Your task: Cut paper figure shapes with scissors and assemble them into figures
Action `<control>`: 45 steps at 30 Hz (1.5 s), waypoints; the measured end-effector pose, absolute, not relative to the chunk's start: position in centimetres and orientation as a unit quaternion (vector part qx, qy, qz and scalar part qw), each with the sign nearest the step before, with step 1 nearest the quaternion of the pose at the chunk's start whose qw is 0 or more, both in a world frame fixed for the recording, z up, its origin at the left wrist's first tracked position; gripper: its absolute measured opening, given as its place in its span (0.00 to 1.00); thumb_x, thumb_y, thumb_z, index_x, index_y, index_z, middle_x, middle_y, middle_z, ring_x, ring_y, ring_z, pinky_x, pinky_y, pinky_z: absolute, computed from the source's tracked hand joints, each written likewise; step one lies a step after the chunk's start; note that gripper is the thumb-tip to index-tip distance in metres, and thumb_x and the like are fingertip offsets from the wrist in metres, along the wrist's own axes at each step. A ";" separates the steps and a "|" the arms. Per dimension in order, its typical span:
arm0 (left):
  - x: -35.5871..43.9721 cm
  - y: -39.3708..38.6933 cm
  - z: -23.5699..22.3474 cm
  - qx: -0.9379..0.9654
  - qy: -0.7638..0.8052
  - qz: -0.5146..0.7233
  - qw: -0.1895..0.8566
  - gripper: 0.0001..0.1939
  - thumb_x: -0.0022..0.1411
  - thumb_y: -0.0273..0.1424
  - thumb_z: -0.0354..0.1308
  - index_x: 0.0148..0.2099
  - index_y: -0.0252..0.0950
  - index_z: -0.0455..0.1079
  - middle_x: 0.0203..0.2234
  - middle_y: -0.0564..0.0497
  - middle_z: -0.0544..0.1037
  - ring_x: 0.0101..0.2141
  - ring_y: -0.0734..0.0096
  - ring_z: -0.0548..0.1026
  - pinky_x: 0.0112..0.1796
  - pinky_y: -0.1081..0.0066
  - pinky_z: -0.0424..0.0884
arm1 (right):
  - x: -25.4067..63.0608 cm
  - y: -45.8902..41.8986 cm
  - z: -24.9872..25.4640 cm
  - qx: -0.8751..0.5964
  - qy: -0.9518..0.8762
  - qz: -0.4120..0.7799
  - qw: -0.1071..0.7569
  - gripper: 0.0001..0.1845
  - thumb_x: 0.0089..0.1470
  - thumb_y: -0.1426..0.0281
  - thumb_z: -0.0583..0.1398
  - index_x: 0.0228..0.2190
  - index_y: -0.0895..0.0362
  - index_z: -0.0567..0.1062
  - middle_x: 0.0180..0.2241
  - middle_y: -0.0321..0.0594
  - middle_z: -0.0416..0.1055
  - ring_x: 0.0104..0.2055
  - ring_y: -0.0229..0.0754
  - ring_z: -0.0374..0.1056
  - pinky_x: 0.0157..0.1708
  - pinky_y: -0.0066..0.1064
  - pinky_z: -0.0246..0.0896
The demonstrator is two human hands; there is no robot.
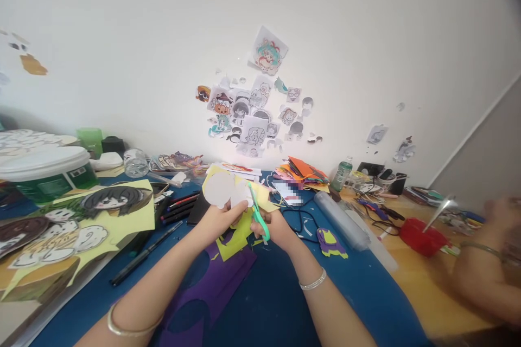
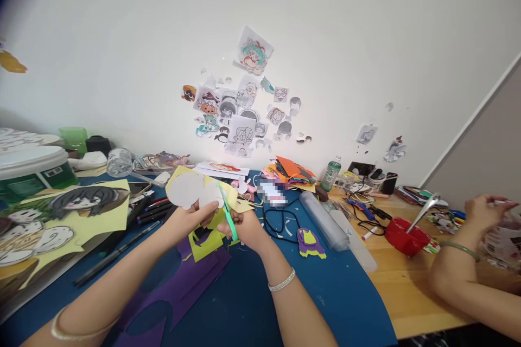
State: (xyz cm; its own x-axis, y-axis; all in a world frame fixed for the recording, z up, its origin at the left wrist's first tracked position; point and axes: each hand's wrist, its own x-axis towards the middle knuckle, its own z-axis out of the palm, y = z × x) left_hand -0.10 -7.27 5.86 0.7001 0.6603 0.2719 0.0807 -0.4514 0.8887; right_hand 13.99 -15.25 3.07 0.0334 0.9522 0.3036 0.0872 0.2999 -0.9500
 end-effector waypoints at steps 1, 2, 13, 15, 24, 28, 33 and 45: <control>-0.2 -7.2 6.0 0.800 0.231 0.302 0.465 0.20 0.54 0.43 0.47 0.17 0.37 0.56 0.11 0.58 0.59 0.17 0.75 0.59 0.25 0.73 0.58 | 14.0 -15.3 3.1 -0.447 -0.582 0.388 0.558 0.25 0.36 0.66 0.67 0.37 0.58 0.66 0.18 0.26 0.57 0.17 0.29 0.55 0.16 0.21 0.54; -0.3 -7.2 6.1 0.806 0.227 0.295 0.461 0.20 0.54 0.43 0.47 0.16 0.37 0.55 0.10 0.58 0.59 0.17 0.75 0.59 0.25 0.73 0.58 | 14.1 -15.3 3.2 -0.446 -0.585 0.389 0.555 0.27 0.36 0.66 0.67 0.39 0.58 0.66 0.18 0.26 0.58 0.17 0.29 0.56 0.16 0.21 0.54; -1.0 -6.7 6.5 0.819 0.210 0.258 0.468 0.19 0.55 0.42 0.48 0.18 0.37 0.55 0.11 0.58 0.60 0.17 0.75 0.59 0.24 0.73 0.57 | 14.5 -15.5 3.1 -0.459 -0.586 0.393 0.540 0.37 0.36 0.69 0.68 0.49 0.56 0.62 0.19 0.26 0.57 0.19 0.28 0.52 0.18 0.20 0.52; -1.2 -6.5 6.5 0.818 0.210 0.254 0.470 0.18 0.55 0.42 0.49 0.19 0.37 0.55 0.12 0.58 0.59 0.17 0.76 0.57 0.22 0.73 0.55 | 14.4 -15.6 3.3 -0.458 -0.586 0.397 0.537 0.41 0.34 0.70 0.68 0.51 0.56 0.60 0.21 0.28 0.59 0.21 0.29 0.53 0.19 0.20 0.52; -1.1 -6.4 6.5 0.803 0.189 0.259 0.502 0.16 0.53 0.42 0.50 0.22 0.36 0.57 0.12 0.59 0.59 0.17 0.77 0.57 0.21 0.74 0.54 | 14.9 -15.6 3.3 -0.484 -0.578 0.386 0.531 0.36 0.33 0.69 0.69 0.47 0.57 0.65 0.21 0.28 0.59 0.21 0.29 0.53 0.18 0.20 0.53; -0.9 -6.6 6.5 0.781 0.196 0.284 0.520 0.15 0.52 0.41 0.52 0.22 0.36 0.56 0.12 0.60 0.58 0.17 0.78 0.56 0.20 0.75 0.53 | 15.2 -15.5 2.8 -0.494 -0.577 0.396 0.517 0.29 0.34 0.68 0.68 0.41 0.58 0.68 0.19 0.27 0.58 0.19 0.29 0.54 0.17 0.21 0.53; -0.9 -6.8 6.6 0.771 0.187 0.256 0.551 0.11 0.50 0.38 0.53 0.26 0.36 0.59 0.11 0.62 0.55 0.15 0.80 0.53 0.18 0.76 0.49 | 14.7 -15.6 3.3 -0.473 -0.573 0.419 0.521 0.35 0.30 0.69 0.69 0.44 0.57 0.65 0.19 0.27 0.59 0.18 0.30 0.54 0.16 0.21 0.53; -1.4 -6.6 6.8 0.785 0.188 0.243 0.539 0.11 0.51 0.37 0.53 0.25 0.36 0.58 0.11 0.61 0.56 0.15 0.80 0.53 0.18 0.75 0.50 | 14.8 -15.9 3.4 -0.477 -0.584 0.413 0.510 0.32 0.35 0.68 0.67 0.45 0.55 0.67 0.20 0.29 0.61 0.21 0.32 0.56 0.20 0.23 0.55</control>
